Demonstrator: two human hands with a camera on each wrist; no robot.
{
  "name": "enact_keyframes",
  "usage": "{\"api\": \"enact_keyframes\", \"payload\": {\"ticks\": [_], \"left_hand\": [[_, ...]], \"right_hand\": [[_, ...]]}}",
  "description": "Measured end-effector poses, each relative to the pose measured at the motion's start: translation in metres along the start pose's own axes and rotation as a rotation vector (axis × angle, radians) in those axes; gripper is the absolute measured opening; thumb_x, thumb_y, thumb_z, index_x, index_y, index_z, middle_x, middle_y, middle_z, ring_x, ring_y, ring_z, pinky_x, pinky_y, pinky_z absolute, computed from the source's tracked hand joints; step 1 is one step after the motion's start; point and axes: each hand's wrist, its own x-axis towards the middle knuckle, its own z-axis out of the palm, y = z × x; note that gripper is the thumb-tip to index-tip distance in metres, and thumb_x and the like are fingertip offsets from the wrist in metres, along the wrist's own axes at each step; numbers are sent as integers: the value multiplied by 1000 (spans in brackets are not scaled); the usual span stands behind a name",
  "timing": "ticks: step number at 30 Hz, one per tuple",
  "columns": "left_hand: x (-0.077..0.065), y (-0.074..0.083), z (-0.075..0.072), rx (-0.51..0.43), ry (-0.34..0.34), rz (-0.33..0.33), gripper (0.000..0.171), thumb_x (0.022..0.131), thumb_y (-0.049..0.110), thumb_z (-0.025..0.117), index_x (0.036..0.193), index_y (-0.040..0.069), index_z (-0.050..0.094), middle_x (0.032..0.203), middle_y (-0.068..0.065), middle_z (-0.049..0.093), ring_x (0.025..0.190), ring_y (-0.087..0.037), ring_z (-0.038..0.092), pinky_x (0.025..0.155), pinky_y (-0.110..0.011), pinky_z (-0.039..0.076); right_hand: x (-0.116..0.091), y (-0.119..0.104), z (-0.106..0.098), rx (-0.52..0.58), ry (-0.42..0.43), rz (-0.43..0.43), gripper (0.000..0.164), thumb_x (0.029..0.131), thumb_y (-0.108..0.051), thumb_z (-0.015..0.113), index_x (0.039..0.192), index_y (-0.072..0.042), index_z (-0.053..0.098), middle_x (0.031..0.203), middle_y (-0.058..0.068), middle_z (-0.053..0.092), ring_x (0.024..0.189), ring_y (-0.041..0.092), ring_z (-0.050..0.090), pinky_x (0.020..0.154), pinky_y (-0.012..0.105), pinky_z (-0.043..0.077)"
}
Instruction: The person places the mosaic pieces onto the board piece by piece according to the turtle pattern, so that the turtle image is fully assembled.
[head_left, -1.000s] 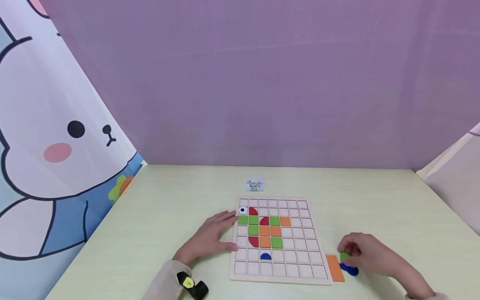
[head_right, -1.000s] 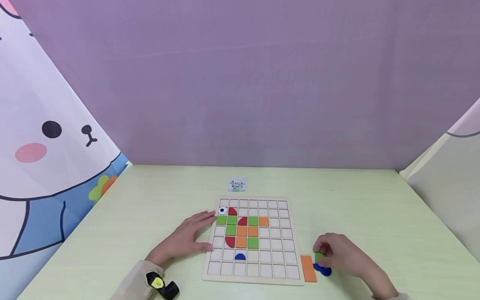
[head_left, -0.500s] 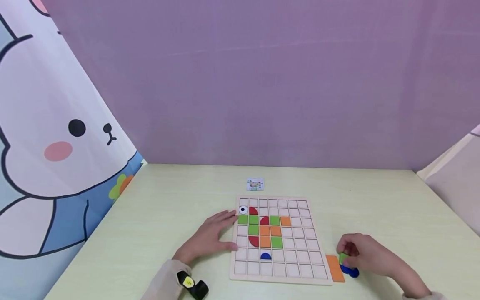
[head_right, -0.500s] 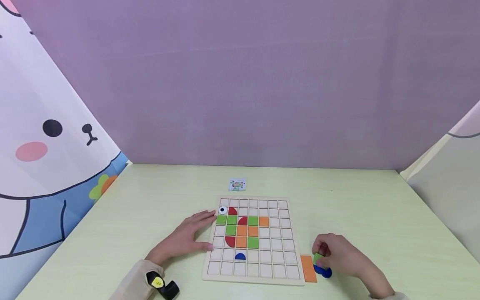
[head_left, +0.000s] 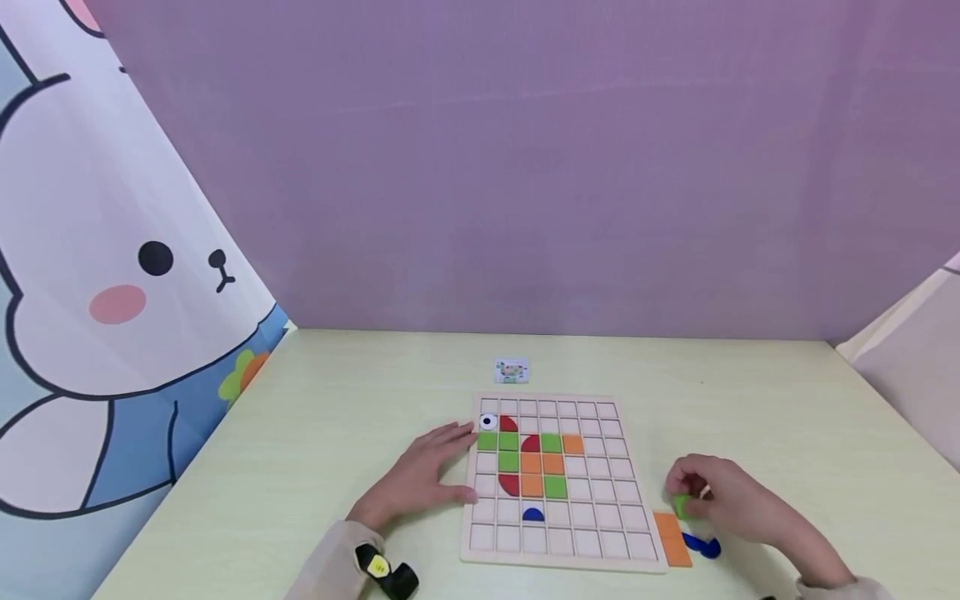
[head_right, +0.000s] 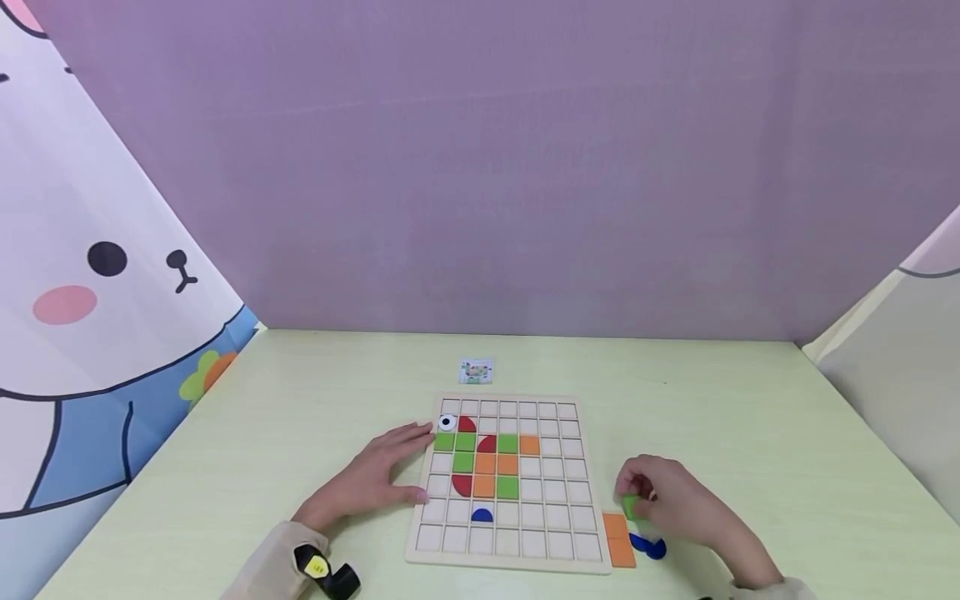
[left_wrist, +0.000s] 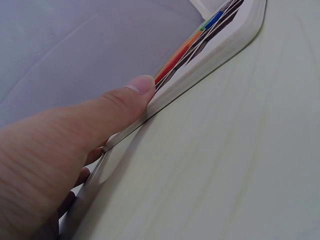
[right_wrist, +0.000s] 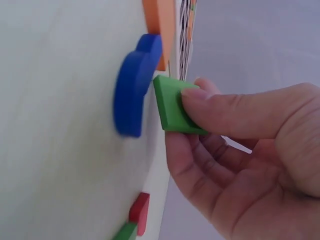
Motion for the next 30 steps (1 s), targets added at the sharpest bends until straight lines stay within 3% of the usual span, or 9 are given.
{"api": "enact_keyframes", "payload": {"ticks": [10, 25, 30], "left_hand": [[2, -2, 2, 21, 3, 0, 86, 78, 63, 63, 146, 17, 40, 155, 0, 32, 144, -30, 25, 115, -57, 22], [4, -1, 3, 14, -17, -25, 86, 77, 64, 63, 147, 19, 39, 156, 1, 30, 145, -29, 22, 115, -57, 22], [4, -2, 3, 12, -12, -18, 85, 78, 63, 64, 146, 18, 39, 156, 0, 31, 145, -30, 23, 114, -58, 22]], "right_hand": [[20, -16, 0, -18, 68, -18, 20, 78, 7, 67, 88, -10, 62, 81, -5, 60, 73, 0, 50, 63, 20, 48], [55, -36, 14, 5, 73, -132, 16, 81, 7, 66, 90, -6, 67, 83, -3, 61, 74, 3, 50, 64, 20, 47], [64, -41, 17, 3, 67, -119, 17, 80, 7, 66, 90, -7, 66, 81, -2, 59, 73, 5, 48, 63, 19, 45]]}}
